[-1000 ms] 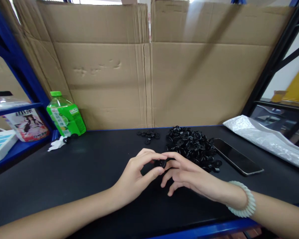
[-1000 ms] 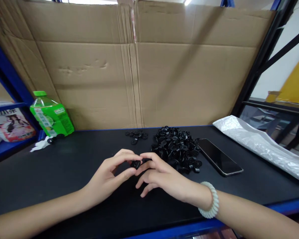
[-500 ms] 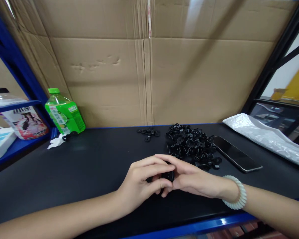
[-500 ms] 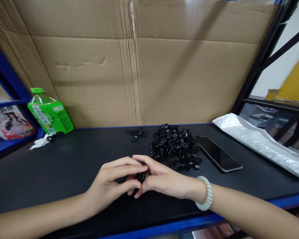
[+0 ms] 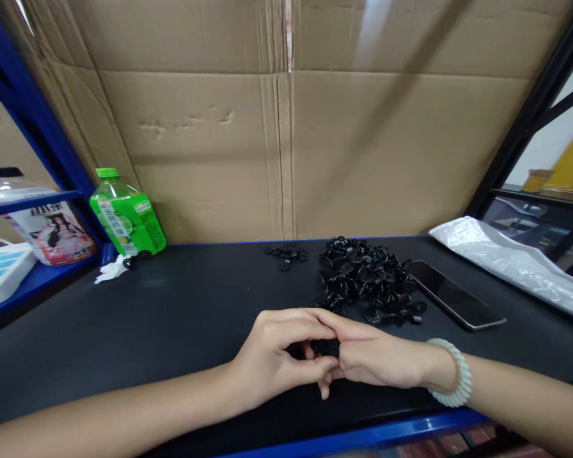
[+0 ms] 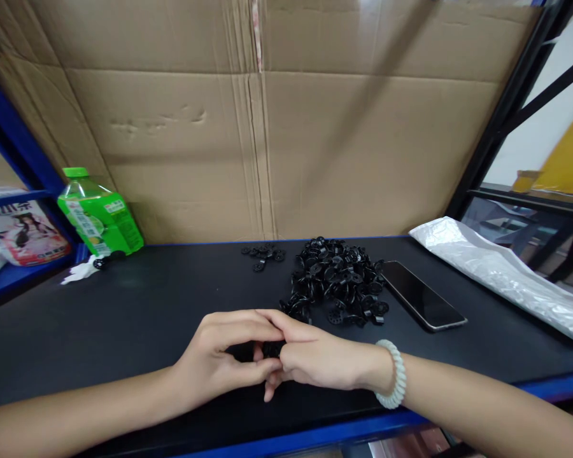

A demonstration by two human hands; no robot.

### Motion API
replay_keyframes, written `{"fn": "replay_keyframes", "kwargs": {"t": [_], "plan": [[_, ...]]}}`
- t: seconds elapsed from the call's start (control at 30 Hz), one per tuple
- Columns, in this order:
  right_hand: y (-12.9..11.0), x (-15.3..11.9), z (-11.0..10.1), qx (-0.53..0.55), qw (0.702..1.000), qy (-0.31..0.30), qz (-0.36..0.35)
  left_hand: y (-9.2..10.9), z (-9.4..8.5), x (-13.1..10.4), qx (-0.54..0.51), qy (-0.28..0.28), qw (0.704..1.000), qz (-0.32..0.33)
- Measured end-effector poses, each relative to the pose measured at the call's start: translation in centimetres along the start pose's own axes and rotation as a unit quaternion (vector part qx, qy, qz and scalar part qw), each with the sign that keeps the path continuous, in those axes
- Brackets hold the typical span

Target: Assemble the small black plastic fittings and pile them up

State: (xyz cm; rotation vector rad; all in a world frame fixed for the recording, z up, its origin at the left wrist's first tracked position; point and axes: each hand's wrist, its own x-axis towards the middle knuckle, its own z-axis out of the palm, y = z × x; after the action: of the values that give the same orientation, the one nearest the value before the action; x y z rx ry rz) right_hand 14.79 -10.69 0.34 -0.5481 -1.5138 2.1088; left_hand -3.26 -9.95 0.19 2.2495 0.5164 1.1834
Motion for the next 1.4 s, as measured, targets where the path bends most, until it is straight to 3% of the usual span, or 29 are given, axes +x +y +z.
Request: {"fn": "replay_keyframes", "kwargs": {"t": [0.33,0.53,0.63,0.73,0.8,0.83,0.93,1.0,1.1,1.17,1.23,1.33,1.4], "plan": [[0.3,0.4,0.8,0.087,0.996,0.027,0.008,-0.4,0.5,-0.4,0.093,0.045,0.993,0.052],[0.1,0.5,0.4,0.104,0.993,0.026,-0.046,-0.1,0.0,-0.1,-0.008,0.094,0.993,-0.065],[-0.5,0.4,-0.1,0.067,0.994,0.041,-0.074,-0.4,-0.3,-0.2,-0.057,0.106,0.989,-0.085],[-1.2,-0.2,-0.3,-0.082,0.99,0.065,-0.09,-0.9,-0.4,-0.3,-0.021,0.109,0.993,-0.043],[-1.9,-0.8,-0.3,-0.262,0.956,0.087,-0.101,-1.0,-0.3,-0.4,-0.008,0.104,0.994,-0.02],[-2.3,-1.1,-0.3,-0.358,0.921,0.106,-0.114,-1.0,-0.2,-0.4,-0.007,0.101,0.995,-0.012],[-3.6,-1.8,-1.2,-0.574,0.773,0.196,-0.184,-1.2,-0.5,-0.2,0.024,0.098,0.995,-0.015],[-4.4,-1.9,-2.6,-0.651,0.676,0.268,-0.219,-2.0,-1.2,0.2,0.081,0.093,0.992,-0.041],[-5.2,-1.9,-5.1,-0.702,0.583,0.341,-0.226,-4.2,-3.2,1.0,0.208,0.058,0.973,-0.076],[-5.4,-1.9,-5.8,-0.713,0.555,0.364,-0.227,-6.0,-4.6,1.4,0.29,0.014,0.953,-0.091],[-5.2,-2.0,-5.4,-0.708,0.557,0.367,-0.231,-7.6,-5.6,1.6,0.329,-0.052,0.937,-0.104],[-4.6,-2.1,-3.4,-0.685,0.601,0.333,-0.24,-8.7,-6.2,1.6,0.337,-0.126,0.928,-0.101],[-4.1,-2.2,-2.1,-0.672,0.629,0.302,-0.249,-8.6,-6.1,1.5,0.334,-0.137,0.928,-0.091]]}}
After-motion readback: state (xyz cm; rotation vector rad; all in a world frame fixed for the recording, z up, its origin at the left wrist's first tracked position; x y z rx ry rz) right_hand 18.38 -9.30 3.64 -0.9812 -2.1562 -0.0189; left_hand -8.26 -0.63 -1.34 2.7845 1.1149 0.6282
